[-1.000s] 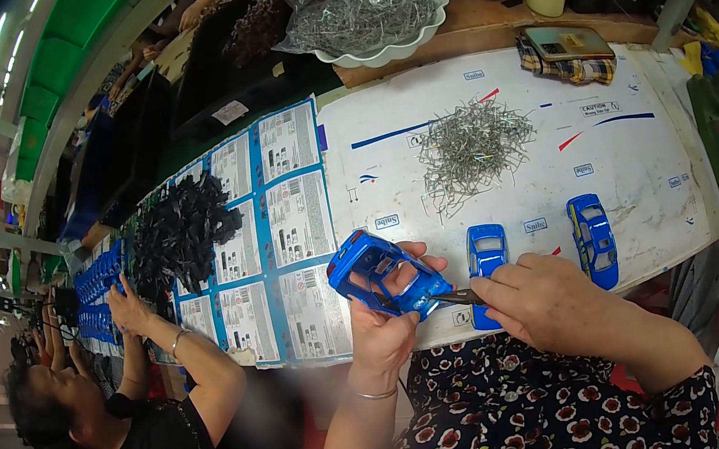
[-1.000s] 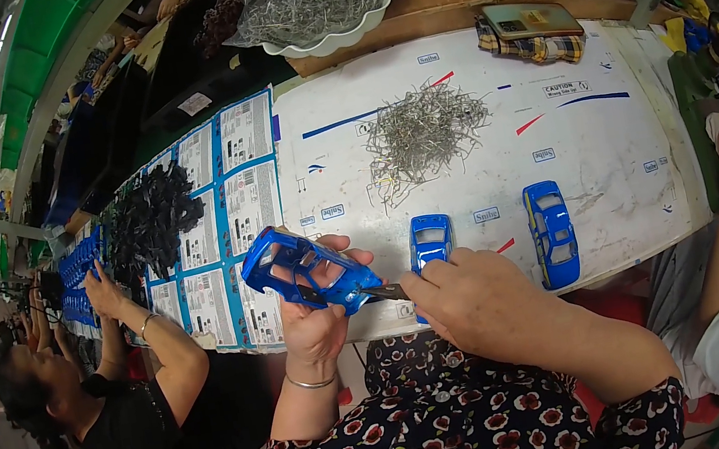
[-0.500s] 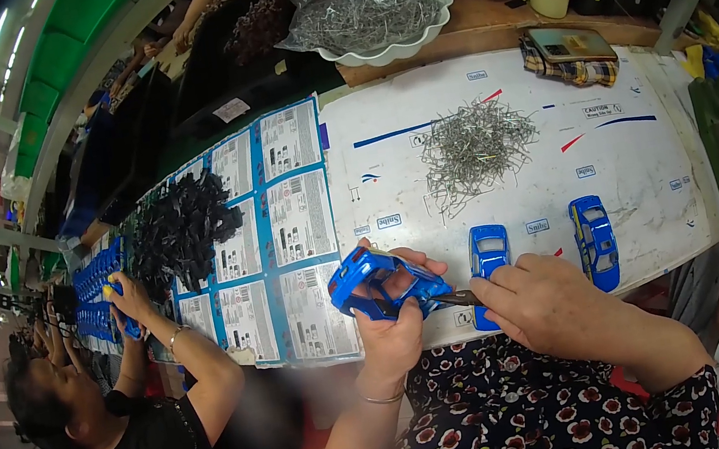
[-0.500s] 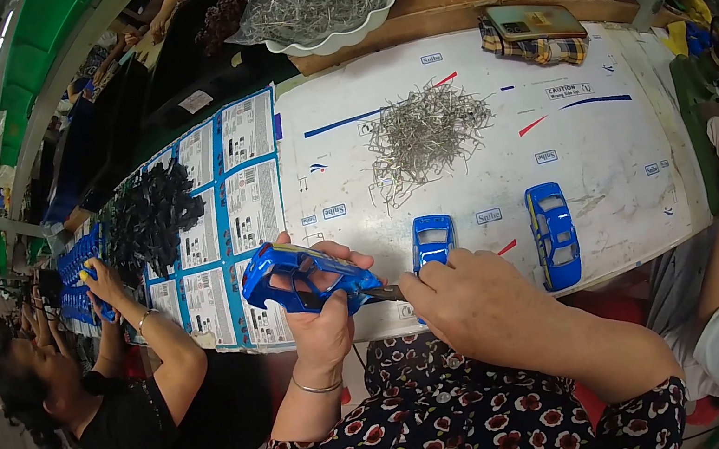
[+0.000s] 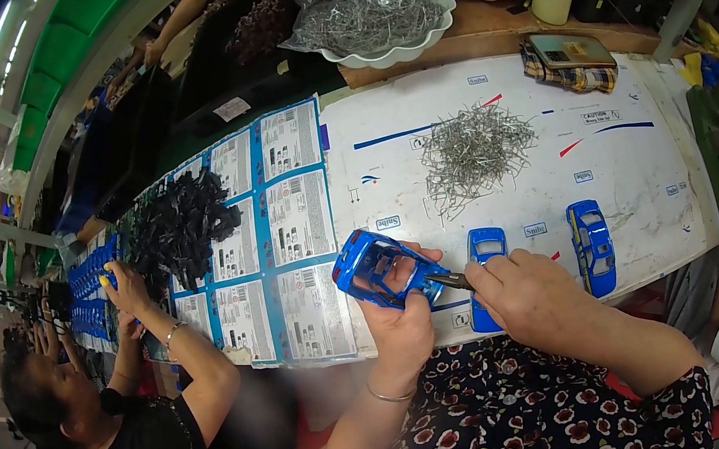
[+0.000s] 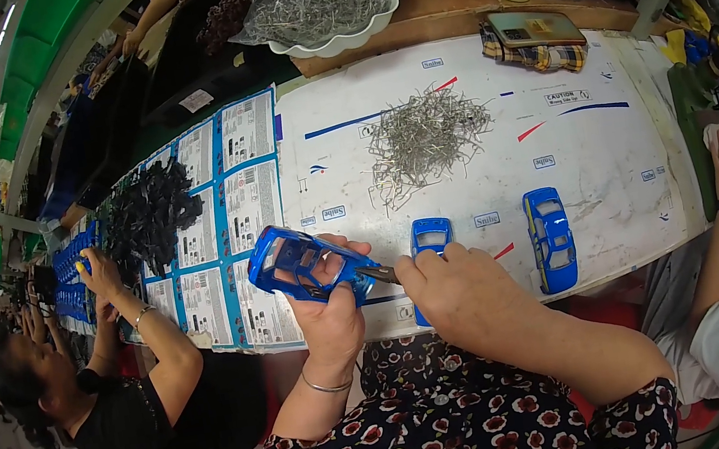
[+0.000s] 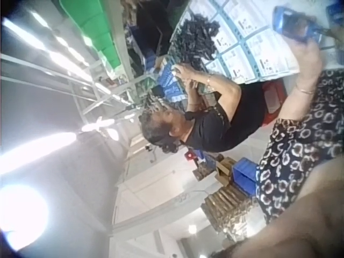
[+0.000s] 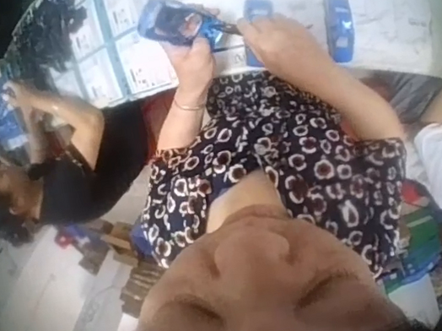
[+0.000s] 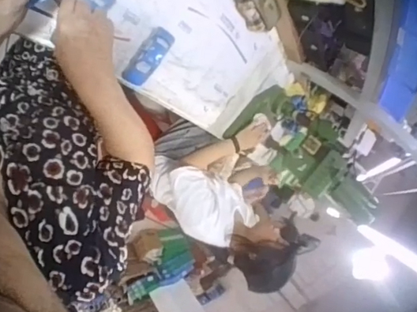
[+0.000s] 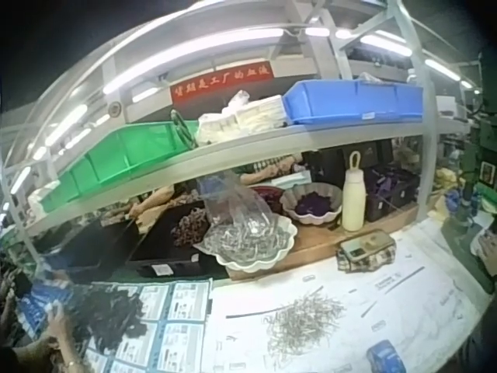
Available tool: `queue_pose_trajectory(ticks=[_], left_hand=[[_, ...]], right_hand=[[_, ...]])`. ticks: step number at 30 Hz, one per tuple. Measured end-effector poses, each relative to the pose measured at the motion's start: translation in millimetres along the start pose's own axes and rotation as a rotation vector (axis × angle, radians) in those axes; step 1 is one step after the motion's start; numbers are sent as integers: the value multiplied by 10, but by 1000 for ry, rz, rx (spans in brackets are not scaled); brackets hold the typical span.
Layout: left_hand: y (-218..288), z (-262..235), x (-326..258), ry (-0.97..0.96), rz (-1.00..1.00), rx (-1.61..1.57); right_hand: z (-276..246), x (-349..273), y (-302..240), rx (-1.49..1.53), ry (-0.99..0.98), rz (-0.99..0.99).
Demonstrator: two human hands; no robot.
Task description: The person holds toy car bodies and uses pliers to attach and adjust metal wires inside them, setting the finished car bodies onto the table.
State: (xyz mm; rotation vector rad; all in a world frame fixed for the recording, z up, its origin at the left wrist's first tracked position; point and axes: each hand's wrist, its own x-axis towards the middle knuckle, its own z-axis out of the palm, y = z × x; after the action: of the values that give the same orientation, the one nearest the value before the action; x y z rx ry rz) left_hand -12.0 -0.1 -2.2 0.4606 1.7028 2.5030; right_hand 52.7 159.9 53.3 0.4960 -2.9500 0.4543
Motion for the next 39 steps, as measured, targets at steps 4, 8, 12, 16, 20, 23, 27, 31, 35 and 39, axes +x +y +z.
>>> queue_pose_trajectory(ticks=[4,8,12,16,20,23,27,31,35,39], left_hand=[[9,44,-2,57,-29,-22],[4,60,20,69,-11,-16],[4,84,39,49,-79,20],[-19,84,-35,-19,-85,163],[-55,78,-66,-66,-107,226],[-43,83,-59,-95,-93,253],[-25,102,-53,-86,-90,237],[-39,92,-52,-63,-92,263],[-25,66,-41,-37,-121,195],[-13,45,-39,-13,-134,169]], right_hand=[[-15,11,-30,29,-30,34],[-33,9,-59,-20,-26,21],[-138,33,-144,-296,20,-60],[-263,90,-134,-452,-39,-165],[-323,171,-8,-328,-171,-219],[-346,226,66,-239,-207,-221],[-337,261,104,-166,-197,-209],[-354,286,67,-181,-253,-179],[-279,281,155,-19,-269,-122],[-259,248,158,53,-248,-71]])
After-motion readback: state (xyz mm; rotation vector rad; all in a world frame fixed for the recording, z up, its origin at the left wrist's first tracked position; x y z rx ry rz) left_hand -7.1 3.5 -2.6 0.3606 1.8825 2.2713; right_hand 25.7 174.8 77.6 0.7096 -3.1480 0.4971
